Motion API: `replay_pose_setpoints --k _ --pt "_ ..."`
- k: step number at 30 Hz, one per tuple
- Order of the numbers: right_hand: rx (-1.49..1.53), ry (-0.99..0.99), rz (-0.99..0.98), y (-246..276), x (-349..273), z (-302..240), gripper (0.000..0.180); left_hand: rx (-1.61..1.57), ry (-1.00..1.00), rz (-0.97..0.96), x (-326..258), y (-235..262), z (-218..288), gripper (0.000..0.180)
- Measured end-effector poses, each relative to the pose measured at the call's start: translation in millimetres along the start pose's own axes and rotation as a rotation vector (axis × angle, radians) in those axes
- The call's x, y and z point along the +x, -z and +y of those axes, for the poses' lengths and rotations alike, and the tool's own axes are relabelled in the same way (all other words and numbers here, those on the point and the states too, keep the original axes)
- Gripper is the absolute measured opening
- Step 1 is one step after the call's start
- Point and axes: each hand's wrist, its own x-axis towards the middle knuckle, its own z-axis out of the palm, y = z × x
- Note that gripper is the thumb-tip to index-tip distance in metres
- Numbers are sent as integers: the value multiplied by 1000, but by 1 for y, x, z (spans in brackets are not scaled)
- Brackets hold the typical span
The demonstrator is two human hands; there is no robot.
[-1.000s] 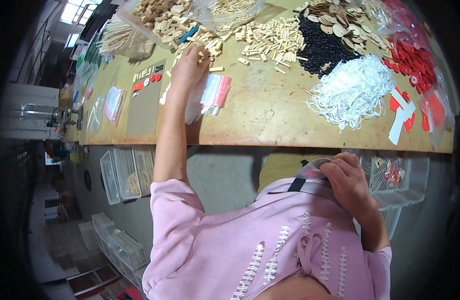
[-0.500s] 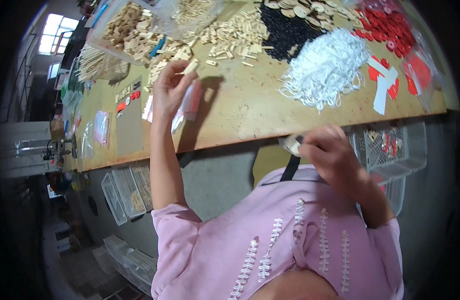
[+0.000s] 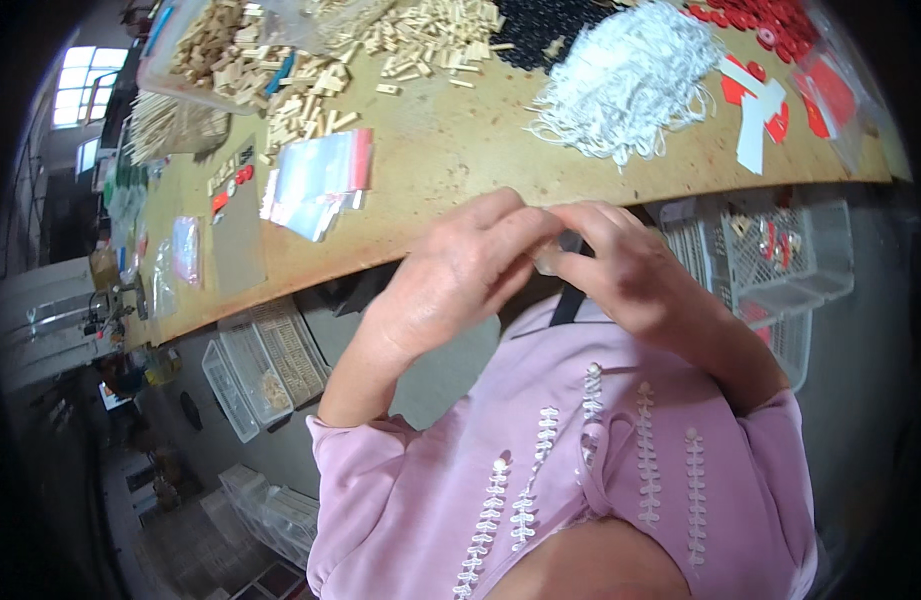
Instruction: The person assembles small craft kits by placing wooden blocks, black beads, and white strings into clear plastic bags. They then insert a red paper flag into each bag and seal it. The process is repeated multiple times at a workbench in a workshop setting.
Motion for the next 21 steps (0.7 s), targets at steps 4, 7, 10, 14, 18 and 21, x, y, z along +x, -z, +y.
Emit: replay_pose_setpoints --k 4,7,10,14,18,21 --pt "54 27 66 -2 -12 12 24 -169 -16 128 15 17 -28 27" --pt "56 2 17 -3 -18 12 26 97 206 487 39 37 -101 20" --pt "80 8 0 -3 -16 8 26 351 383 503 50 57 -173 25" --pt "71 -58 -22 2 -19 6 25 344 425 325 56 71 -213 25" --pt "75 -84 25 -1 -22 11 23 244 481 353 66 76 -222 21" --pt "86 -69 58 -5 -20 11 21 205 443 405 73 74 -230 21"
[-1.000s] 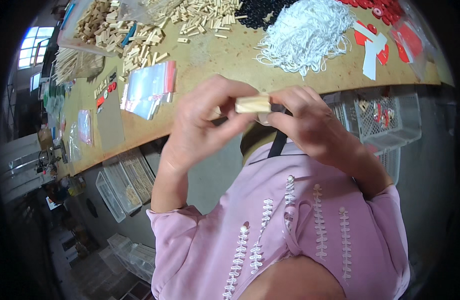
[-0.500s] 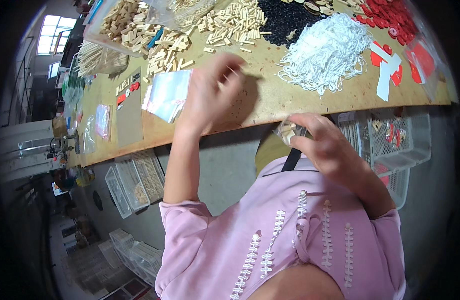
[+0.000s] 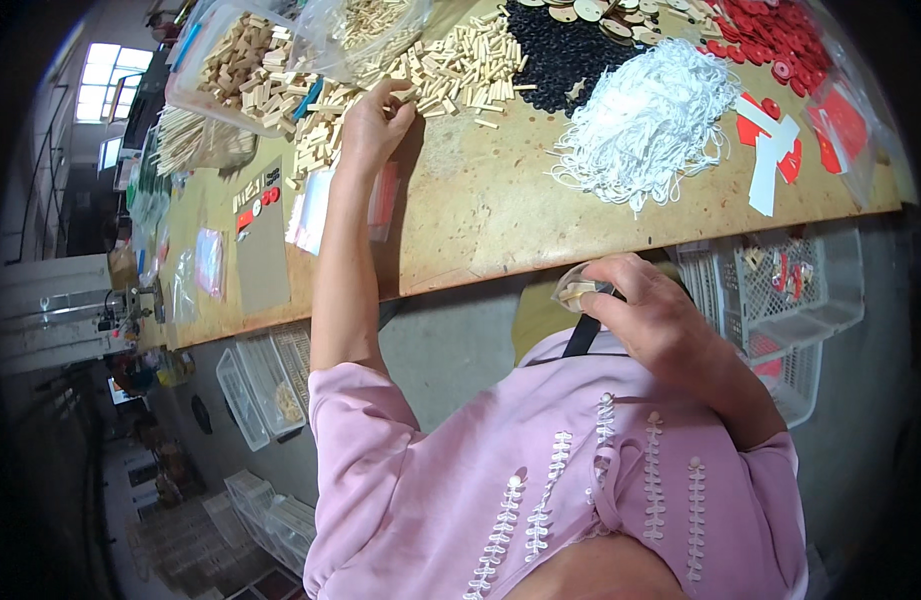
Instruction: The person assembles small craft kits by placing wooden blocks, black beads, and white strings into clear plastic bags. They then insert a red paper flag into each bag and seal it. The process is repeated multiple times at a workbench in a workshop setting.
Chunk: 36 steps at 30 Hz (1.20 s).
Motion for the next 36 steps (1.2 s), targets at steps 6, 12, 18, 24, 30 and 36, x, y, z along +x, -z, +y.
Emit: replay_pose_setpoints --k 6,12,18,24,30,36 --pt "-49 73 12 3 2 1 26 176 -17 39 7 -7 -3 24" --pt "-92 82 94 3 5 1 13 -180 116 61 -22 2 12 23" --pt "-129 39 79 0 7 4 20 -961 -13 -352 -146 12 158 19" --pt "-88 23 32 1 9 -6 25 -677 -100 -349 -178 -3 170 22" --pt "-58 -15 -53 2 9 -7 27 -464 -400 -244 -174 0 182 20" --pt "-92 -5 -22 4 1 -3 25 -218 -185 24 -95 -8 140 14"
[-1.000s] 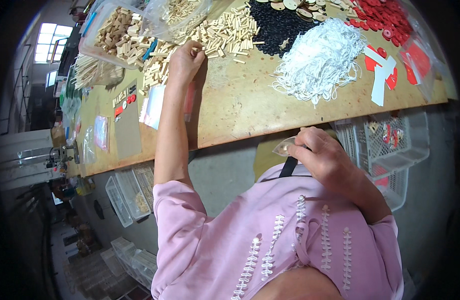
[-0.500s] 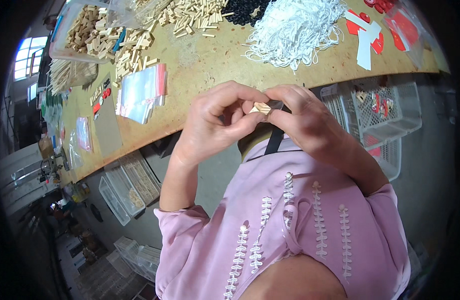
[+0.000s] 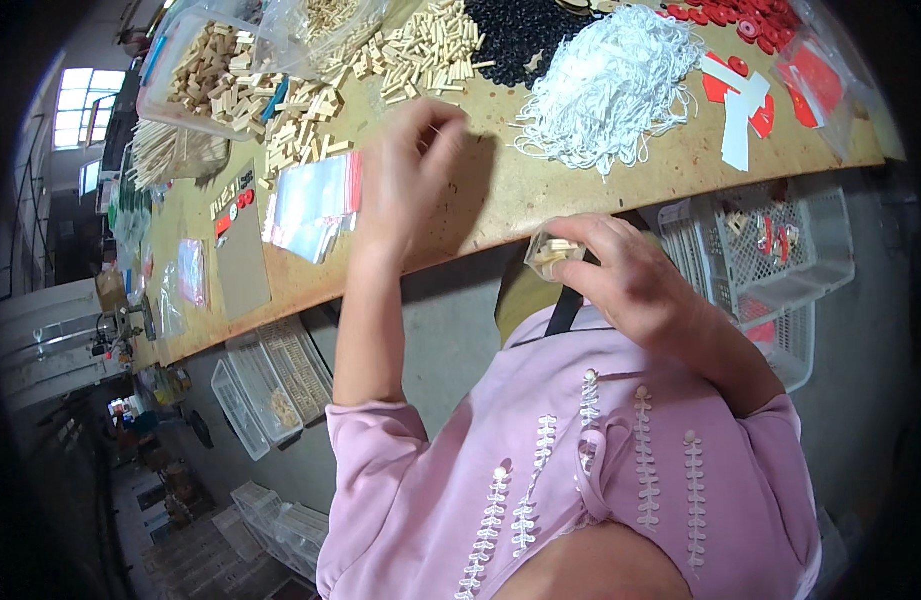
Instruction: The person assembles small craft kits by placing wooden blocks, black beads, and white strings into clear plastic bags. They then insert a red paper flag into each bag and seal it. The process is repeated multiple times at a workbench in a workshop setting.
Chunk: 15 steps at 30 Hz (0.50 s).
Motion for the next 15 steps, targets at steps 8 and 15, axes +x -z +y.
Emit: replay_pose_setpoints --k 8,15 --pt "8 -33 30 3 -5 0 19 217 194 -189 96 -8 -87 20" --pt "4 -39 54 3 -7 3 18 234 270 -461 122 -1 -99 26"
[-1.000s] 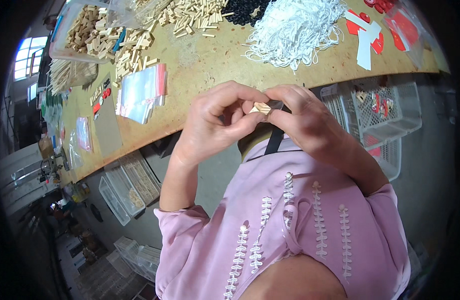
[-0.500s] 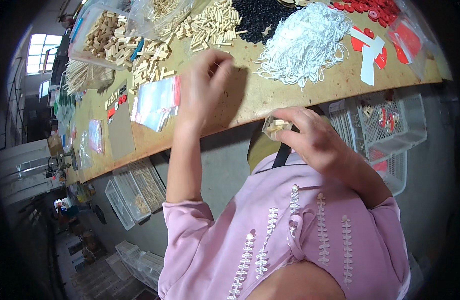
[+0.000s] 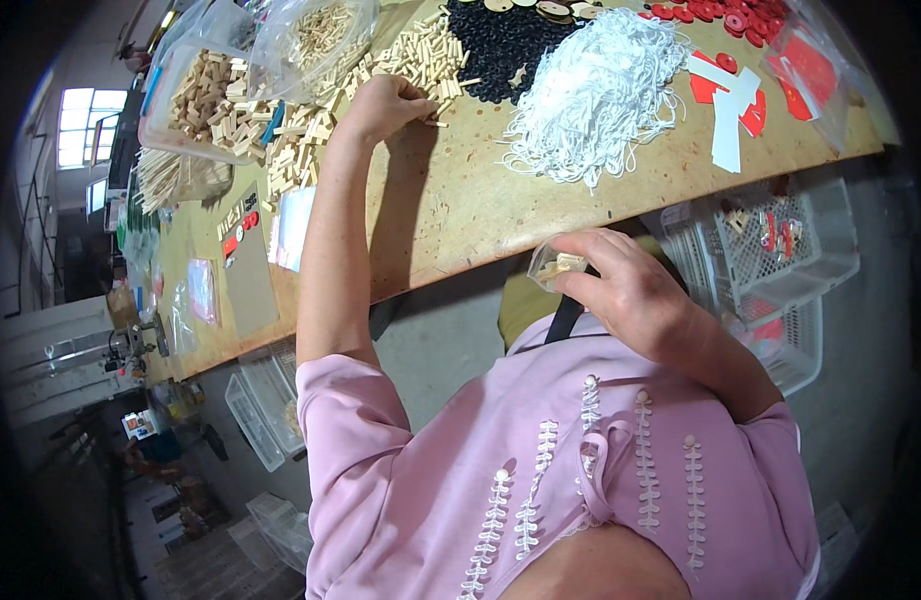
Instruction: The person assembles small craft kits by placing wooden blocks, black beads, and white strings into clear plastic bags. They then insert a red paper flag into each bag and seal it. The process is repeated multiple times at a workbench in a workshop setting.
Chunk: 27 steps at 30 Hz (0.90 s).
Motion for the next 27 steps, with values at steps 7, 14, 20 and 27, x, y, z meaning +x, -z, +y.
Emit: replay_pose_setpoints --k 7,14,20,27 --pt "-11 1 13 5 -2 1 26 106 -11 -2 -10 3 10 24" --pt "-71 -23 58 13 2 0 28 -586 -199 196 -80 -18 49 16" --pt "-50 -11 41 17 13 -7 22 -704 -380 47 -186 -60 118 17" --pt "-54 -13 47 14 6 -5 23 -661 -337 182 -180 -54 111 9"
